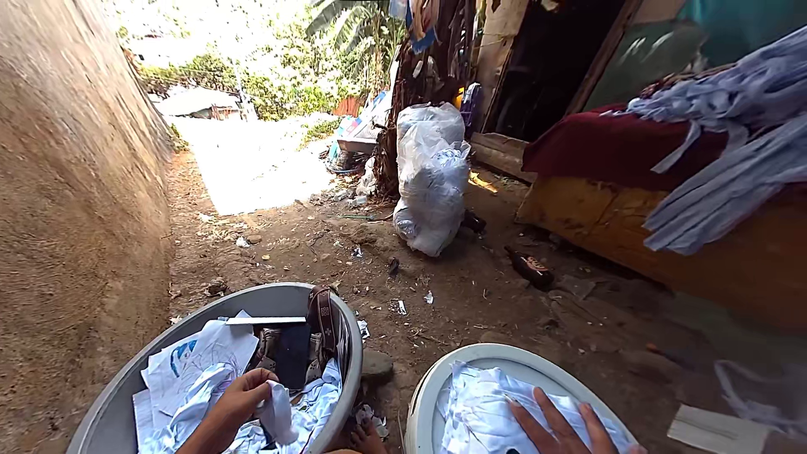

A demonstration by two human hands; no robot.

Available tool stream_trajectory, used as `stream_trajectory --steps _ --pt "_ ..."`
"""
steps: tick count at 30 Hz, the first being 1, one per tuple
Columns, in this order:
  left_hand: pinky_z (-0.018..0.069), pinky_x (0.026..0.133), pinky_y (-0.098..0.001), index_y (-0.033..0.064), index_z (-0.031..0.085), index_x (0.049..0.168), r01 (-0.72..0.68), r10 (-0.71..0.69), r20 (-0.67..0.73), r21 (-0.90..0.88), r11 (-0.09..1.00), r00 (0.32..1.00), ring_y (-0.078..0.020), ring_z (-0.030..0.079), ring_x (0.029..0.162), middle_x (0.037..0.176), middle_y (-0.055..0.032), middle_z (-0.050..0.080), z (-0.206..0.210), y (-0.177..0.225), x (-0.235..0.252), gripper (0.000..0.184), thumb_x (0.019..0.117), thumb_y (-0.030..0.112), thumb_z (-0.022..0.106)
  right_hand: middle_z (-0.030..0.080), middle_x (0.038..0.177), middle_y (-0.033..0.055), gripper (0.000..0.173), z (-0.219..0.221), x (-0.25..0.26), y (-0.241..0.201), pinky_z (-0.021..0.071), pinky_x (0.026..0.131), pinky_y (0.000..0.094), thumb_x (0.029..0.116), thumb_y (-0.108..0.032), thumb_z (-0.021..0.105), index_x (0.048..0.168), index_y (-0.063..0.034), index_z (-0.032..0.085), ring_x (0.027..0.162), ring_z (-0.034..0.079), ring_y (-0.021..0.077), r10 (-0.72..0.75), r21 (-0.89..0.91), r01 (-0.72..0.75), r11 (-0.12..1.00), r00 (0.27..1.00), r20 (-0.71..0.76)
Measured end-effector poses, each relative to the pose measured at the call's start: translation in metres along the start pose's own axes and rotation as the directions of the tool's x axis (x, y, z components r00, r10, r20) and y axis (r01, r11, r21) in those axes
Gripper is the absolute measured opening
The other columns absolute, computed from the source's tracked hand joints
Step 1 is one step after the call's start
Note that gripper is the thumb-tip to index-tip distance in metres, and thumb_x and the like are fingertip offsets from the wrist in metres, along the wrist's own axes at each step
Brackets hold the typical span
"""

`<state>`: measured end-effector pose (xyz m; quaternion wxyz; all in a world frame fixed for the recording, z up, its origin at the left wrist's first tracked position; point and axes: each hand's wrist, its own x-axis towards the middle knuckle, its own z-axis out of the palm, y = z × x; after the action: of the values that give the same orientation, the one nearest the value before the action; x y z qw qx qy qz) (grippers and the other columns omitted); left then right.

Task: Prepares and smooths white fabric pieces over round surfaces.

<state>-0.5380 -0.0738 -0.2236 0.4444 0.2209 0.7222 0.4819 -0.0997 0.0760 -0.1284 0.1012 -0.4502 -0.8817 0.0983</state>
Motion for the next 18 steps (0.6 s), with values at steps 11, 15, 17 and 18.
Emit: stream_trajectory --steps 11,15,17,18 --pt "0.0471 0.063 -0.0188 0.0139 0.065 0.086 -0.493 0.404 0.322 0.275 0.825 0.856 0.0037 0.054 0.064 0.07 0.0114 0.056 0.099 0.153 -0.125 0.027 0.1052 0.026 0.05 0.06 0.135 0.0302 0.053 -0.019 -0.01 -0.104 0.0448 0.112 0.0436 0.0958 -0.016 0.067 0.134 0.0179 0.053 0.129 0.059 0.0306 -0.189 0.841 0.285 0.459 0.957 -0.221" --pt "0.0557 0.067 -0.0174 0.0219 0.066 0.087 -0.332 0.338 0.488 -0.102 0.938 0.804 0.0037 0.064 0.067 0.072 0.0135 0.067 0.134 0.166 -0.165 0.034 0.1073 0.016 0.039 0.062 0.131 0.0189 0.079 -0.035 -0.014 -0.102 0.0499 0.096 0.0367 0.0894 -0.018 0.073 0.152 0.0115 0.034 0.117 0.06 0.0183 -0.194 0.957 -0.035 0.288 0.977 0.094" --pt "0.0571 0.071 -0.0189 0.0201 0.067 0.095 -0.219 0.311 0.609 -0.223 0.95 0.73 0.0012 0.068 0.073 0.079 0.0106 0.072 0.138 0.165 -0.171 0.023 0.1009 0.009 0.047 0.066 0.098 0.0031 0.041 -0.043 -0.021 -0.089 0.0527 0.079 0.0256 0.0897 -0.004 0.069 0.127 0.0076 0.059 0.087 0.062 0.0058 -0.17 0.976 -0.099 0.192 0.977 0.132" --pt "0.0585 0.075 -0.021 0.0162 0.065 0.102 -0.185 0.3 0.653 -0.242 0.953 0.695 -0.0014 0.07 0.078 0.086 0.0078 0.074 0.138 0.165 -0.172 0.021 0.0956 0.001 0.052 0.068 0.088 -0.0042 0.019 -0.047 -0.026 -0.08 0.0546 0.077 0.022 0.0897 0.0 0.065 0.108 0.0012 0.067 0.081 0.064 0.0003 -0.157 0.984 -0.116 0.135 0.978 0.137"
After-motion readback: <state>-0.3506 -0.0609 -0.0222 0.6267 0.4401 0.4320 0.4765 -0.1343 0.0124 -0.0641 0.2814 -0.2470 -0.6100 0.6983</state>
